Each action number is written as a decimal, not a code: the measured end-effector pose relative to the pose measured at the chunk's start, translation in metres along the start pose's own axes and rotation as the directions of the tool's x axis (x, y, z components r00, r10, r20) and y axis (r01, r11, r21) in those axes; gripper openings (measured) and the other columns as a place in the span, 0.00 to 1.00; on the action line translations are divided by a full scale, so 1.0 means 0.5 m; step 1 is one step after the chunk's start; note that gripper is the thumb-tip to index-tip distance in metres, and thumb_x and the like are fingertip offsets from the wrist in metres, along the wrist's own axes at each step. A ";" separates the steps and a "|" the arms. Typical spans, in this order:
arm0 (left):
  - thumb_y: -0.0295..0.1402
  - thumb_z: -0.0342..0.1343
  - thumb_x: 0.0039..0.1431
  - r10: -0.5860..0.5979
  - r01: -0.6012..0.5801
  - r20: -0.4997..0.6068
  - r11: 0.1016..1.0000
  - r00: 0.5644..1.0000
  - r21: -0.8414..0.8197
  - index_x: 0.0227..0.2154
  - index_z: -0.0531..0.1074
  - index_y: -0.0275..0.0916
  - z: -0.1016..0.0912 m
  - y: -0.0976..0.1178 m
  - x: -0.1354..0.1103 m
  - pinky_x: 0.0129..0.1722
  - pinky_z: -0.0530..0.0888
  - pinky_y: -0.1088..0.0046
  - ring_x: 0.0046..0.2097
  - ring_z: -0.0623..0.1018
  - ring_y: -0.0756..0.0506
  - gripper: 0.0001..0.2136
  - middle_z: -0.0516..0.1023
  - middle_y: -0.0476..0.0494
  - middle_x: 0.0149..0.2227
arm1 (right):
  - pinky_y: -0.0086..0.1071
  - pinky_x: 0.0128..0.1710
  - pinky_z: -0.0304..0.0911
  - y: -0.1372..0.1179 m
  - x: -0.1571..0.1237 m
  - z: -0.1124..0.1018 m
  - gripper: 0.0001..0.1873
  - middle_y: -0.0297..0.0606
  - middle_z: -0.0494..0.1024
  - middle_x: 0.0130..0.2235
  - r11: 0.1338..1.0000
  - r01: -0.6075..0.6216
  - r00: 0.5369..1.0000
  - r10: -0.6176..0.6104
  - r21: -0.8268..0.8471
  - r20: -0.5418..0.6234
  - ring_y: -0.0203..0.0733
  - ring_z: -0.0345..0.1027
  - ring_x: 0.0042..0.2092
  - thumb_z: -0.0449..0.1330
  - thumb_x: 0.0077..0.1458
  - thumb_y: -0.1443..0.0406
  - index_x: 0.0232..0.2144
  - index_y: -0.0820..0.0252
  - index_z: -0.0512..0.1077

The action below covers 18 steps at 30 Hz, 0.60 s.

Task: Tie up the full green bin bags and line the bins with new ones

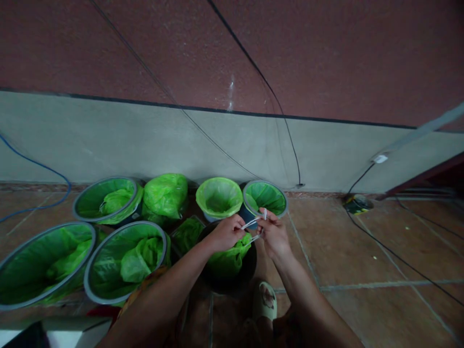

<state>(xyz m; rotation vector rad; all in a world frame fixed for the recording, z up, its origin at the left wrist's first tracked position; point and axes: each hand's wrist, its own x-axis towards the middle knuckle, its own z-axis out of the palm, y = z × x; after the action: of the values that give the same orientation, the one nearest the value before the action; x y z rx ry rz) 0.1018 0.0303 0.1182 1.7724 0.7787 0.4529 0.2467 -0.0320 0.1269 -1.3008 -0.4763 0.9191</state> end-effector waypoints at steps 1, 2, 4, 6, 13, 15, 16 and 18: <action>0.27 0.54 0.51 -0.007 0.007 0.016 0.999 1.000 0.032 0.34 0.71 0.36 0.000 -0.002 -0.001 0.28 0.64 0.77 0.26 0.70 0.51 0.06 0.71 0.52 0.24 | 0.27 0.21 0.55 -0.005 0.000 -0.001 0.24 0.27 0.72 0.24 0.999 -0.006 1.000 0.007 0.041 -0.014 0.29 0.58 0.20 0.69 0.33 0.63 0.38 0.57 0.74; 0.27 0.54 0.51 -0.014 0.012 0.040 0.998 0.999 0.062 0.33 0.71 0.37 -0.001 -0.004 -0.003 0.28 0.64 0.77 0.26 0.69 0.51 0.06 0.71 0.52 0.23 | 0.27 0.21 0.55 -0.010 0.000 -0.002 0.24 0.27 0.73 0.24 0.997 -0.007 0.999 0.010 0.082 -0.036 0.29 0.58 0.21 0.70 0.33 0.63 0.38 0.57 0.74; 0.28 0.52 0.53 -0.031 0.021 0.095 0.994 0.995 0.109 0.30 0.72 0.37 0.000 -0.006 -0.008 0.29 0.64 0.76 0.26 0.69 0.51 0.04 0.72 0.51 0.23 | 0.27 0.22 0.55 -0.018 0.002 -0.005 0.24 0.27 0.74 0.26 0.992 0.026 0.997 -0.017 0.127 -0.072 0.29 0.57 0.21 0.70 0.32 0.64 0.38 0.56 0.75; 0.30 0.51 0.56 -0.056 0.039 0.131 0.991 0.990 0.130 0.26 0.72 0.37 0.003 -0.009 -0.012 0.29 0.64 0.75 0.27 0.70 0.50 0.07 0.73 0.50 0.23 | 0.27 0.23 0.55 -0.025 0.007 -0.009 0.24 0.27 0.74 0.26 0.988 0.070 0.993 -0.054 0.141 -0.109 0.28 0.57 0.22 0.71 0.33 0.65 0.38 0.56 0.75; 0.32 0.50 0.57 -0.247 0.240 -0.047 0.963 0.968 -0.124 0.24 0.71 0.36 0.016 -0.028 0.006 0.23 0.62 0.75 0.20 0.67 0.52 0.10 0.67 0.51 0.16 | 0.27 0.24 0.54 -0.061 -0.006 -0.009 0.16 0.31 0.77 0.30 0.990 0.087 0.996 -0.086 0.113 -0.016 0.28 0.57 0.24 0.71 0.37 0.64 0.33 0.57 0.78; 0.31 0.50 0.57 -0.241 0.229 -0.094 0.966 0.966 -0.122 0.23 0.71 0.35 0.021 -0.033 0.013 0.23 0.61 0.76 0.19 0.65 0.52 0.10 0.65 0.52 0.16 | 0.28 0.26 0.56 -0.068 -0.023 0.000 0.13 0.34 0.79 0.35 0.992 0.013 0.984 -0.034 0.122 0.176 0.30 0.59 0.26 0.69 0.40 0.64 0.33 0.57 0.79; 0.30 0.50 0.57 -0.207 0.200 -0.089 0.976 0.974 -0.083 0.23 0.71 0.35 0.025 -0.033 0.014 0.23 0.61 0.76 0.19 0.64 0.53 0.10 0.65 0.52 0.16 | 0.29 0.28 0.57 -0.070 -0.031 0.005 0.13 0.35 0.79 0.37 0.991 -0.034 0.960 -0.003 0.127 0.279 0.31 0.60 0.27 0.68 0.41 0.64 0.34 0.56 0.80; 0.28 0.51 0.56 -0.113 0.113 -0.002 0.993 0.994 0.029 0.21 0.71 0.35 0.036 -0.031 0.010 0.26 0.61 0.76 0.21 0.65 0.53 0.10 0.66 0.52 0.17 | 0.30 0.31 0.59 -0.069 -0.040 0.013 0.14 0.36 0.80 0.38 0.984 -0.118 0.898 0.047 0.137 0.437 0.32 0.61 0.29 0.67 0.43 0.65 0.36 0.56 0.80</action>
<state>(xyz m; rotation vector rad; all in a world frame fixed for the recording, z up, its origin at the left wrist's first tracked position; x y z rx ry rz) 0.1126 0.0247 0.0974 1.7449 0.8851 0.3680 0.2408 -0.0440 0.1649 -0.9726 -0.6801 1.3023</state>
